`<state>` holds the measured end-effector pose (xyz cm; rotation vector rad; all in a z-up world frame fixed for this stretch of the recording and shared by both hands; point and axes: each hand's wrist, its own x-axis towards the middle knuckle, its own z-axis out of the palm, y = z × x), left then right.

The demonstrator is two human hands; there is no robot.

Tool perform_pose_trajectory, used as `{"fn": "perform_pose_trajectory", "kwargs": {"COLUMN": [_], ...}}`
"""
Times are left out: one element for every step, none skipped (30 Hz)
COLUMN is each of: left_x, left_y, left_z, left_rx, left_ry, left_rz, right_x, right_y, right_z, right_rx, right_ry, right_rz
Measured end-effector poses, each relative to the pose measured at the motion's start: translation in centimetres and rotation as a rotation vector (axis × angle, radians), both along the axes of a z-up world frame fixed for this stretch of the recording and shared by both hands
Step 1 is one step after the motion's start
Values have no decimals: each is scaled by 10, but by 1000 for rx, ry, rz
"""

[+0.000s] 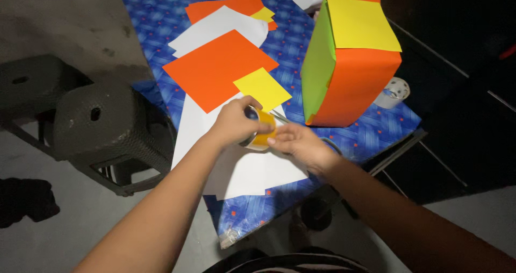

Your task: The person assembles a multi-colored paper box by folding and taping yellow, orange, and green paper sheets. They use scissors to trim excess paper and apply tape to secure the edges, forming a rectangular box structure.

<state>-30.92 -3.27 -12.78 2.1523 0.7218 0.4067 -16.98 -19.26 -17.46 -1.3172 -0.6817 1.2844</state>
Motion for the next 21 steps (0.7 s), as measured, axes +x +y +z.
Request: {"fn": "perform_pose_trajectory", "kwargs": {"left_x": [-2,-2,-1,-1,-1,-1,-2,-1,0,0,1,4,7,10,14,19,23,25,28,30,31], "left_y": [-2,-4,-4,-5,-5,-3,-1,1,4,7,10,11,12,12,9,4,0,-3,-6,-7,-8], "left_z": [0,0,1,1,2,3,5,7,8,9,10,10,9,8,4,0,-4,-8,-12,-15,-16], "left_rx": [-178,-355,-402,-451,-500,-475,-450,-426,-370,-314,-258,-212,-166,-122,32,186,341,324,308,291,283], "left_ry": [-94,-190,-226,-259,-293,-280,-266,-253,-222,-190,-157,-115,-73,-32,-93,-153,-213,-239,-266,-290,-280], "left_rz": [54,104,108,114,119,129,138,145,147,147,147,140,132,124,107,90,72,96,120,146,121], "right_x": [0,1,-2,-4,-6,-8,-9,-10,-10,-10,-10,-11,-13,-14,-15,-16,-16,-15,-14,-12,-11], "right_y": [-1,-2,-1,0,2,4,6,6,7,6,5,5,6,7,8,10,11,13,15,17,16], "right_z": [7,13,18,21,23,24,24,23,21,18,14,10,6,3,0,-2,-3,-4,-4,-4,-3], "right_rx": [-28,-56,-11,31,73,115,156,196,196,196,195,214,234,251,235,219,202,134,67,1,-8], "right_ry": [7,12,-3,-17,-31,-110,-189,-269,-278,-287,-296,-304,-312,-321,-405,-488,-571,-491,-410,-327,-356], "right_rz": [-31,-64,-52,-38,-24,-5,13,29,28,24,21,12,3,-5,-52,-97,-143,-170,-196,-221,-232]}}
